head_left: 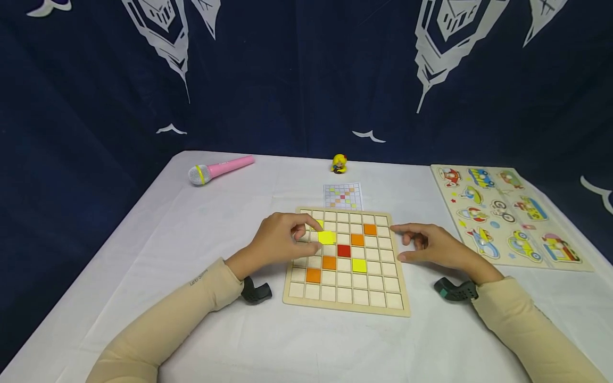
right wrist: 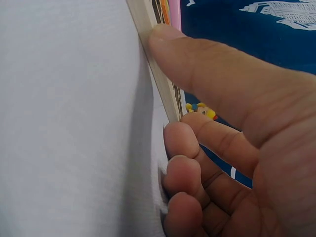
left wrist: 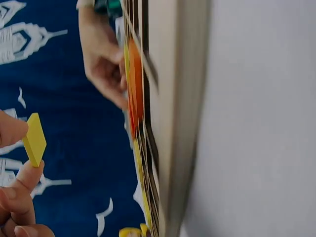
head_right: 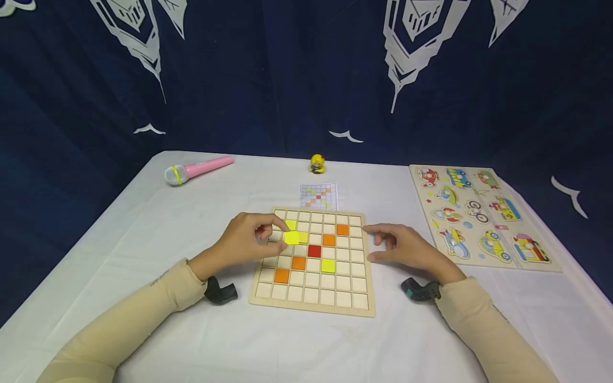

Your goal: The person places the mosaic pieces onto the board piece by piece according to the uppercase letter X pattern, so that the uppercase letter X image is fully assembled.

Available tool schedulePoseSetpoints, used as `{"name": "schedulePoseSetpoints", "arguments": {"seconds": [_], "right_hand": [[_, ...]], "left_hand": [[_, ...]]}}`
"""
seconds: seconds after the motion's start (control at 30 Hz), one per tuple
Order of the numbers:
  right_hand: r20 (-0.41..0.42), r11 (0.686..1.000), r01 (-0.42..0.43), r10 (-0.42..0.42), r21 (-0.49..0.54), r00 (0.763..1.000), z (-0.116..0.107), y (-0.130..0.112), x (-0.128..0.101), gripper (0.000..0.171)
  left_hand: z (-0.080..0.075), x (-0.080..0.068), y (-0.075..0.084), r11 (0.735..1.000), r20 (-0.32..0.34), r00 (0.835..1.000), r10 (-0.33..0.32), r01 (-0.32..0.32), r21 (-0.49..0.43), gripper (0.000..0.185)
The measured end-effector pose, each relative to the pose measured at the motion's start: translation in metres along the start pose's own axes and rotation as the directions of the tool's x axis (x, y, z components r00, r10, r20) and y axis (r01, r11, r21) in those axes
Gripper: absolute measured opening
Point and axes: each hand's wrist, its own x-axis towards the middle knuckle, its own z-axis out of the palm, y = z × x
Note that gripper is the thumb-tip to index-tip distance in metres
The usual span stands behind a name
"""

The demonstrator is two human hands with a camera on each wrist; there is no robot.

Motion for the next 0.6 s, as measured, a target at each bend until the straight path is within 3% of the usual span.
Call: {"name": "schedulePoseSetpoints", "arguments": {"seconds": [0.4,0.6], "right_hand": [[-0.002,1.0,-0.006,0.006,-0.001,1.0,0.0,-0.001,0.0,0.066],[-0.001,1.0,-0.003,0.003,-0.01,1.0,-0.001,-0.002,-0.001,0.064]], "left_hand": [[0.033,-0.007,0.033,0.991,0.022,0.993,0.117,-0.118,0.061,0.025],[0.047,-0.006,0.049,0.99,0.079,0.991,0.107,-0.114,0.087,0.023]]}}
